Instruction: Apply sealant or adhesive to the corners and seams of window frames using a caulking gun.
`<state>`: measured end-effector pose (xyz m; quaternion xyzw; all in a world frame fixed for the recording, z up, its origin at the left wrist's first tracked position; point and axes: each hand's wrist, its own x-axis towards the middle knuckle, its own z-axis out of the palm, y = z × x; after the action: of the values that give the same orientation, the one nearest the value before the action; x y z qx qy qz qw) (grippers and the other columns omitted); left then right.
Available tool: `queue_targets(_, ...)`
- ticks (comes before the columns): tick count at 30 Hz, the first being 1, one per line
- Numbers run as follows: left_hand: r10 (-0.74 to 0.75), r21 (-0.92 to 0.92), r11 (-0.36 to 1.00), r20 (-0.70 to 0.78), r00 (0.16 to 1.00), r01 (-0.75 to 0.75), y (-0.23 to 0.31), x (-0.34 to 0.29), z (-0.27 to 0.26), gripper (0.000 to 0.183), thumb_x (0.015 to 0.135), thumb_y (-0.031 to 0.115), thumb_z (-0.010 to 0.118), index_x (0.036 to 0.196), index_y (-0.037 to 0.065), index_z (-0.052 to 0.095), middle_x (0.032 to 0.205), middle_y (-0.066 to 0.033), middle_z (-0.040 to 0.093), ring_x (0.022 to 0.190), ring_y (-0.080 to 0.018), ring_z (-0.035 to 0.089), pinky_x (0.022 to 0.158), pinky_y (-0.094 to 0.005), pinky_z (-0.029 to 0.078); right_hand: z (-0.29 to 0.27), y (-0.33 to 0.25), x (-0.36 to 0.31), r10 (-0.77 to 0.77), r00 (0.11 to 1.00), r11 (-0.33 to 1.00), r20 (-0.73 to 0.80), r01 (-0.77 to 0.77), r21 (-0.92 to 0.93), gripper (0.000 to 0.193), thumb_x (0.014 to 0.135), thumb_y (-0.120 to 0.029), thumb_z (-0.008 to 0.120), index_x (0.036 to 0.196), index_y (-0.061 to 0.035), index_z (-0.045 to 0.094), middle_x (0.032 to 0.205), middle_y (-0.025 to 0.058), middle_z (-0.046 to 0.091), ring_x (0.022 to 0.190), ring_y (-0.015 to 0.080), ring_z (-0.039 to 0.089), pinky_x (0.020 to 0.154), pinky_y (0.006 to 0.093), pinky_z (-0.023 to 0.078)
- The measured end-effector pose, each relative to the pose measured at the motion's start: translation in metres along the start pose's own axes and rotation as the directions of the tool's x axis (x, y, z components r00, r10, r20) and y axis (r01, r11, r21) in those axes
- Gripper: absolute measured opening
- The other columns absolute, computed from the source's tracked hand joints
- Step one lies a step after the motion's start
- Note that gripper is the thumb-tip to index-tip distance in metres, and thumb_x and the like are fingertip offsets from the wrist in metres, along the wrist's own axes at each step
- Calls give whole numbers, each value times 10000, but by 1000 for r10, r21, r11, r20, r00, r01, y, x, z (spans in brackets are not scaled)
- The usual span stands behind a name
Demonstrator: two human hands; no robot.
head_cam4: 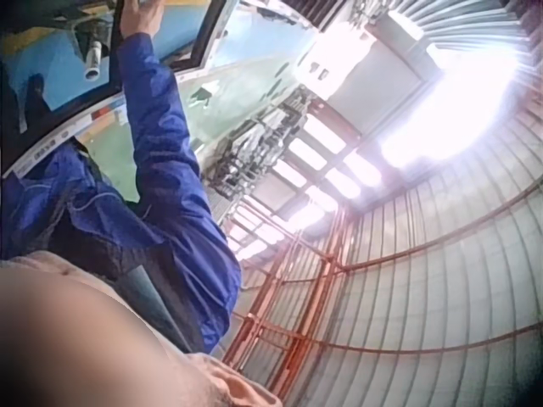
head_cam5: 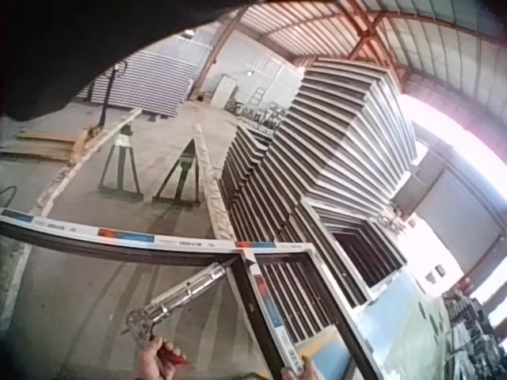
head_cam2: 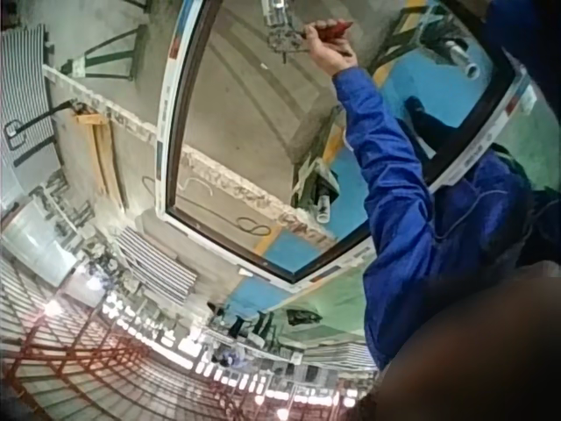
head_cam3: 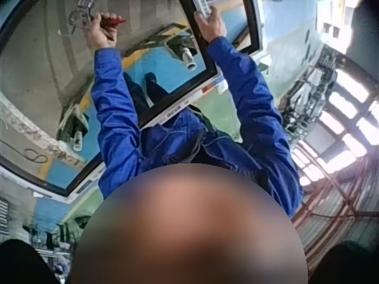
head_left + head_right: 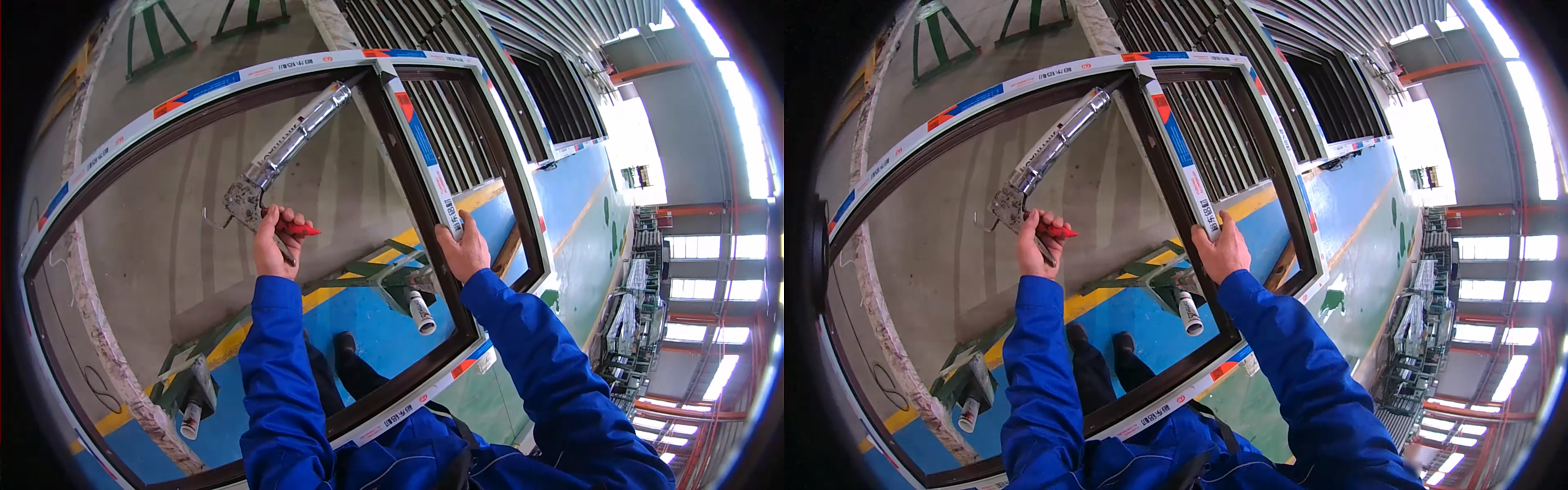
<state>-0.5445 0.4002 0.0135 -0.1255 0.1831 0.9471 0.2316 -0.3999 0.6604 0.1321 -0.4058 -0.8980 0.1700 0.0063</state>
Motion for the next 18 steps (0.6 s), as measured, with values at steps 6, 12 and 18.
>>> queue_targets(6,4,-22,1000,14,1000,-3,-1,2,1,139,939,217,547,897,84,551,815,-29,586,767,-183,586,759,-385,533,2,6,3,-17,1000,999,-8,17,-28,651,824,-458,594,1299,-31,468,1102,236,629,969,338,644,845,382,497)
queue_targets(12,5,14,1000,-10,1000,-5,2,-1,8,140,937,218,550,897,84,552,815,-31,585,763,-180,585,766,-395,524,3,6,3,-8,1000,1000,-23,7,-16,647,823,-464,594,1295,-38,473,1103,231,630,969,342,643,853,374,497)
queue_targets(18,29,57,998,-55,998,-26,8,-7,13,134,922,204,568,900,74,543,809,-39,578,749,-190,592,743,-400,529,1,3,1,8,1000,1000,-3,-8,-26,651,821,-460,592,1306,-43,468,1123,230,622,979,335,640,863,374,494)
